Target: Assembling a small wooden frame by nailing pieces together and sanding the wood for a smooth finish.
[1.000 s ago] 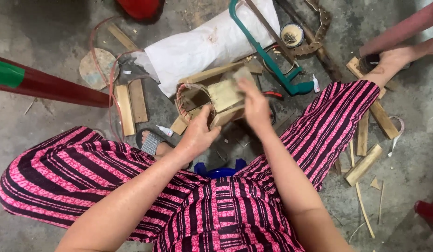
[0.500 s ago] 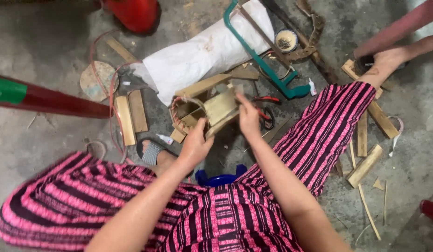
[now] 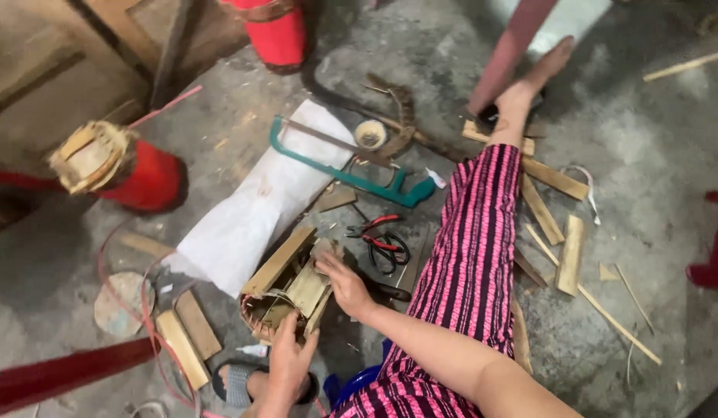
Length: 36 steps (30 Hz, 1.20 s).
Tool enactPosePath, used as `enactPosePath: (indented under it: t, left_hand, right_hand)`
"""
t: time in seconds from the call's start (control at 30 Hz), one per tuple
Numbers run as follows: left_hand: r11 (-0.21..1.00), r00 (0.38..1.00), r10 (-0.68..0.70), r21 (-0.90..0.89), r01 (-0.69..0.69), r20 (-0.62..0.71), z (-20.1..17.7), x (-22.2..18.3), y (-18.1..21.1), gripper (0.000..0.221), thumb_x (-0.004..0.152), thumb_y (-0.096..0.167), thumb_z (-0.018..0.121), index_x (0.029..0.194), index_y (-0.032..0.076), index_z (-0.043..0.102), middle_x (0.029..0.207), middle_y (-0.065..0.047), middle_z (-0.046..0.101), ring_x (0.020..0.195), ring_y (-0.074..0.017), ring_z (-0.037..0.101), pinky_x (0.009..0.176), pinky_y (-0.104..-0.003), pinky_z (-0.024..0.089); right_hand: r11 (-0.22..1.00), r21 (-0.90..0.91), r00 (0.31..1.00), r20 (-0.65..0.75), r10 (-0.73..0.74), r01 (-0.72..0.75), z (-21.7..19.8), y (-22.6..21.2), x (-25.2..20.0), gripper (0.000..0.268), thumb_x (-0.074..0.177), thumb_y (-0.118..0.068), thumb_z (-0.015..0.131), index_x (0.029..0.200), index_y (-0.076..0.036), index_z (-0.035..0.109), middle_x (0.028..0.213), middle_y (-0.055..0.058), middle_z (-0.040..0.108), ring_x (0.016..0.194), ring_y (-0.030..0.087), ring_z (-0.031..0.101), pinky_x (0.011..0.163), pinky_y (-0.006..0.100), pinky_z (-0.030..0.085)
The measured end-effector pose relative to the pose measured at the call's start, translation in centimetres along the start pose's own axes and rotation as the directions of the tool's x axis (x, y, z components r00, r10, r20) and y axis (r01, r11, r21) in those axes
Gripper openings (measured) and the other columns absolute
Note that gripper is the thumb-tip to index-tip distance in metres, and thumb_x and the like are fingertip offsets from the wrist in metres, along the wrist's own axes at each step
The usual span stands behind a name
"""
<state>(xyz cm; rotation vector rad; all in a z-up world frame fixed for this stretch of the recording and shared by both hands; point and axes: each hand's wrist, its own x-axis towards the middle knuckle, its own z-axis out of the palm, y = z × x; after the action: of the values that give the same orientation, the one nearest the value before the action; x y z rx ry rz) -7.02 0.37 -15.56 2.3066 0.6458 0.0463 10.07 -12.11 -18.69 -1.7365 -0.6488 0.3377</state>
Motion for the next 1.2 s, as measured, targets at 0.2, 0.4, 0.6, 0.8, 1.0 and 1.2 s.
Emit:
enactPosePath:
  t: [0.2, 0.4, 0.6, 0.8, 1.0, 1.2]
  left_hand:
    - [0.997, 0.996, -0.071, 0.033, 0.069, 0.06, -1.3, 1.0, 1.9, 0.059, 0.083, 0.043, 0.072, 0.129, 0.005, 0.065, 0.114, -0.011, 0.066, 0.102, -0.0277, 0.066, 0.09, -0.035, 0.053]
    - [0.961, 0.968, -0.233, -0.13, 0.244, 0.098, -2.1, 1.3, 1.7, 0.041, 0.082, 0.029, 0.076, 0.111, 0.001, 0.069, 0.103, -0.011, 0.075, 0.084, -0.0227, 0.069, 0.078, -0.031, 0.056]
    - [0.916, 0.922, -0.385, 0.11, 0.387, -0.039, -3.7, 1.9, 4.5, 0.053, 0.073, 0.042, 0.087, 0.105, 0.006, 0.065, 0.095, -0.006, 0.072, 0.067, -0.0203, 0.064, 0.07, -0.033, 0.054]
    - [0.829, 0.913, -0.388, -0.48, 0.286, -0.126, -5.9, 3.5, 7.8, 0.089, 0.082, 0.005, 0.073, 0.154, 0.002, 0.02, 0.126, -0.023, 0.047, 0.1, -0.0284, 0.055, 0.085, -0.04, 0.049]
    - [0.882, 0.918, -0.381, -0.34, 0.326, -0.11, -5.5, 5.2, 8.9, 0.08, 0.086, 0.02, 0.073, 0.153, 0.002, 0.033, 0.099, -0.018, 0.051, 0.081, -0.0244, 0.053, 0.073, -0.035, 0.046]
    - [0.881, 0.924, -0.375, -0.34, 0.329, -0.077, -4.3, 5.0, 8.0, 0.076, 0.083, 0.02, 0.076, 0.148, 0.006, 0.04, 0.111, -0.018, 0.056, 0.088, -0.0247, 0.06, 0.077, -0.036, 0.05]
  right_hand:
    - [1.0, 0.007, 0.998, -0.056, 0.007, -0.006, -0.2, 0.4, 0.1, 0.049, 0.092, 0.006, 0.048, 0.137, -0.005, 0.062, 0.153, 0.014, 0.053, 0.138, 0.03, 0.055, 0.112, 0.036, 0.045]
    - [1.0, -0.005, 1.0, 0.008, -0.003, 0.004, 0.2, 0.0, -0.1, 0.055, 0.089, 0.007, 0.048, 0.141, -0.006, 0.059, 0.155, 0.015, 0.049, 0.139, 0.033, 0.052, 0.114, 0.038, 0.044]
    - [0.999, -0.033, 1.0, 0.006, -0.023, 0.024, 0.3, 0.2, -0.1, 0.051, 0.091, 0.008, 0.049, 0.139, -0.005, 0.059, 0.154, 0.014, 0.049, 0.14, 0.032, 0.05, 0.115, 0.036, 0.043]
    - [0.997, -0.073, 0.999, 0.046, 0.019, -0.015, 0.2, 0.1, -0.1, 0.055, 0.092, 0.007, 0.048, 0.144, -0.01, 0.056, 0.157, 0.013, 0.047, 0.142, 0.031, 0.048, 0.119, 0.038, 0.04]
    - [0.992, -0.128, 0.999, 0.034, -0.013, 0.017, -0.4, 0.0, -0.2, 0.054, 0.091, 0.006, 0.049, 0.142, -0.01, 0.057, 0.155, 0.012, 0.049, 0.139, 0.03, 0.053, 0.115, 0.037, 0.044]
    - [0.998, 0.065, 0.996, -0.082, 0.019, -0.014, -0.7, -4.2, 2.5, 0.039, 0.101, -0.001, 0.045, 0.136, -0.001, 0.06, 0.148, 0.016, 0.057, 0.141, 0.032, 0.05, 0.12, 0.04, 0.041]
